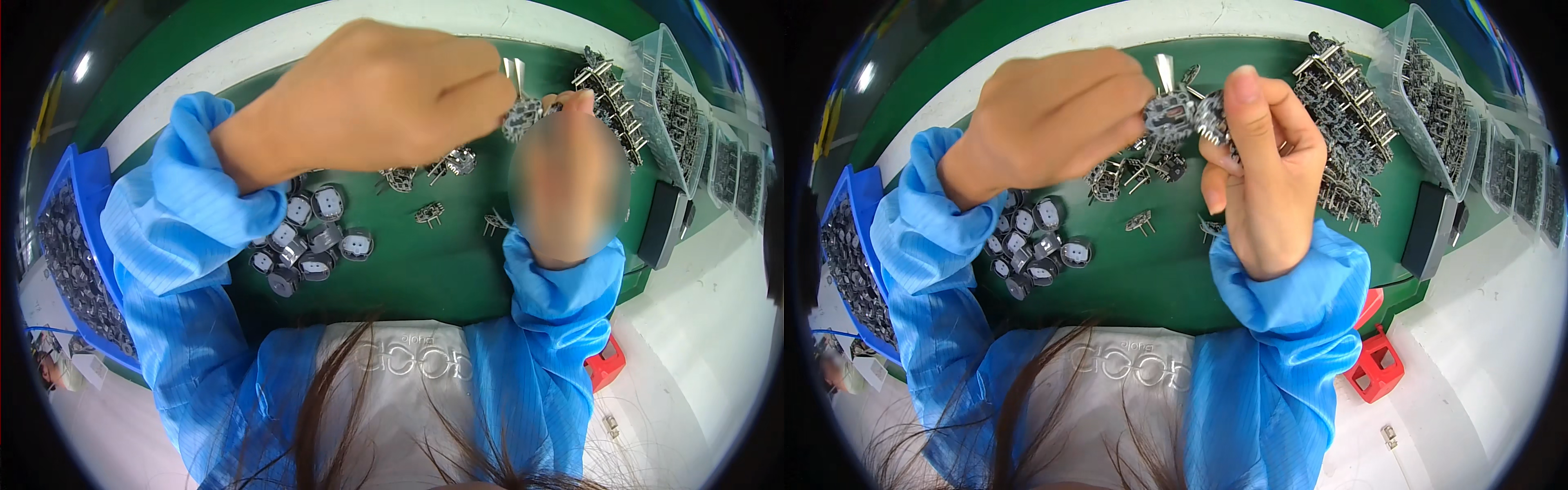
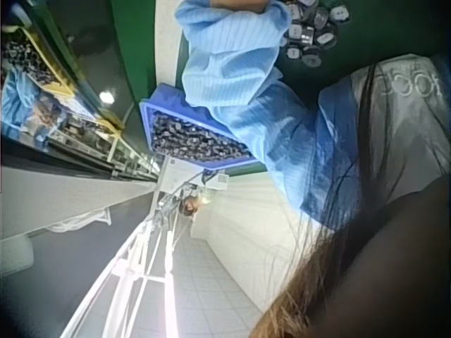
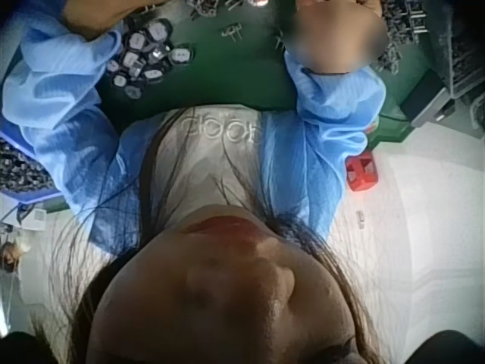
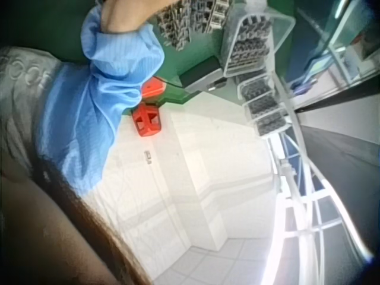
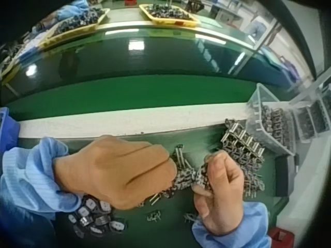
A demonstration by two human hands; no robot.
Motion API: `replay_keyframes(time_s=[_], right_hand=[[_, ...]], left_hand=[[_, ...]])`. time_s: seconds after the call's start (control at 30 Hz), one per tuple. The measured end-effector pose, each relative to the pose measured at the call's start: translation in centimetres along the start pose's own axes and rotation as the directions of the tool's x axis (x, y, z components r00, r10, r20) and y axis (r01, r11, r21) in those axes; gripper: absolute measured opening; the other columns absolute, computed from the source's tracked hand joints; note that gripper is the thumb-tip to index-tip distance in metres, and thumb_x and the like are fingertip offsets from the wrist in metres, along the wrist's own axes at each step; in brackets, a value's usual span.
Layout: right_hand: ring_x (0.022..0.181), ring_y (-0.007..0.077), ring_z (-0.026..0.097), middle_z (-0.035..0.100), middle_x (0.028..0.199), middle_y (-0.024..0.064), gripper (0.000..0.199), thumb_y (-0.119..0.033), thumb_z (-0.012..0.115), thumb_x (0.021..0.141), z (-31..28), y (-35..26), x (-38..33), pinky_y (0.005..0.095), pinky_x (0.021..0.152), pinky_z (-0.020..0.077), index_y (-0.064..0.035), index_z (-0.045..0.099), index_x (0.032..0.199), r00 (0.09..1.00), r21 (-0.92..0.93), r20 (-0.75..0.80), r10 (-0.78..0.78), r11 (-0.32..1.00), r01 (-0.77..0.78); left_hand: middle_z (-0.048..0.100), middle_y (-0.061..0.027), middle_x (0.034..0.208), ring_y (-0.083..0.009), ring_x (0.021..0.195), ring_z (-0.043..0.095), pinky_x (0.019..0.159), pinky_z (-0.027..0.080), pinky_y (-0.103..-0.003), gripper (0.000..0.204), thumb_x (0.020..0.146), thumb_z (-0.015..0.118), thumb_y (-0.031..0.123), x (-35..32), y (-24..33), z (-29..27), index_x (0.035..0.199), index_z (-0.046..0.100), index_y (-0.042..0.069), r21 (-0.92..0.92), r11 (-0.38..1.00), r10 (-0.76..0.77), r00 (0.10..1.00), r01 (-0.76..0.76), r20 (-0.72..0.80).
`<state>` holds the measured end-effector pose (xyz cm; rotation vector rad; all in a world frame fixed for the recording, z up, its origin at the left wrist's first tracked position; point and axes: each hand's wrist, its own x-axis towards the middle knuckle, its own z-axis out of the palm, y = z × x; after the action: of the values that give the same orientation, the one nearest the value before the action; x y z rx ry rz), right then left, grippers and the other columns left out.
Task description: The person opens a plastic container filled with small electronic components and pours them onto a green workbench. They then pick up the components one by one and insert them into the slots of larger grey circular modules, continuing this assembly process by hand.
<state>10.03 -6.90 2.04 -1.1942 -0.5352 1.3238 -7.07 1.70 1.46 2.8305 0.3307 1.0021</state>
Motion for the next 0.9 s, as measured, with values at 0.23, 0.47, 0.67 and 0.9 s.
replay_keyframes(time_s=[0.23, 0.47, 0.67, 0.9], right_hand=[[0.048, 0.0051, 0.04, 0.049, 0.064, -0.0026, 0.023, -0.025, 0.054, 0.093, 0.4, 0.1, 0.5, 0.0204, 0.037, 0.0345, -0.0035, 0.057, 0.085, 0.971, -0.21, -0.045, -0.235, 0.952, 0.221], [0.058, 0.0052, 0.043, 0.048, 0.069, 0.002, 0.02, -0.018, 0.038, 0.098, -0.7, 0.8, 0.9, 0.0182, 0.054, 0.0355, 0.0002, 0.046, 0.096, 0.678, -0.409, 0.364, -0.638, 0.545, 0.732], [0.052, 0.0065, 0.042, 0.048, 0.067, 0.0049, 0.017, -0.014, 0.041, 0.097, 0.0, 2.0, 0.6, 0.0191, 0.049, 0.0352, 0.0012, 0.043, 0.091, 0.608, -0.499, 0.227, -0.761, 0.445, 0.743], [0.047, 0.0074, 0.041, 0.048, 0.059, 0.0053, 0.018, -0.016, 0.041, 0.096, 0.0, 1.3, 0.4, 0.0205, 0.044, 0.0336, 0.0009, 0.041, 0.092, 0.383, -0.503, 0.383, -0.841, 0.158, 0.85]], left_hand=[[0.06, -0.0085, 0.082, -0.0243, 0.063, 0.059, 0.051, 0.047, -0.029, 0.034, 0.067, 0.076, 0.023, 0.0, 0.4, -0.1, 0.09, 0.06, 0.003, 0.014, 0.996, -0.091, 0.955, 0.091, 0.282], [0.058, -0.0087, 0.082, -0.0281, 0.064, 0.056, 0.055, 0.046, -0.033, 0.05, 0.067, 0.075, 0.037, 1.1, 0.8, -0.7, 0.098, 0.056, 0.003, -0.397, 0.846, -0.281, 0.93, 0.357, 0.239], [0.054, -0.0082, 0.078, -0.0265, 0.064, 0.055, 0.055, 0.045, -0.033, 0.034, 0.076, 0.068, 0.025, 0.2, 3.2, 1.2, 0.098, 0.056, 0.003, -0.21, 0.936, -0.271, 0.959, 0.284, 0.087], [0.054, -0.0088, 0.078, -0.0242, 0.063, 0.054, 0.057, 0.045, -0.033, 0.035, 0.078, 0.068, 0.024, 0.6, 4.5, 0.4, 0.102, 0.053, 0.003, -0.31, 0.857, -0.375, 0.911, 0.411, 0.171]])
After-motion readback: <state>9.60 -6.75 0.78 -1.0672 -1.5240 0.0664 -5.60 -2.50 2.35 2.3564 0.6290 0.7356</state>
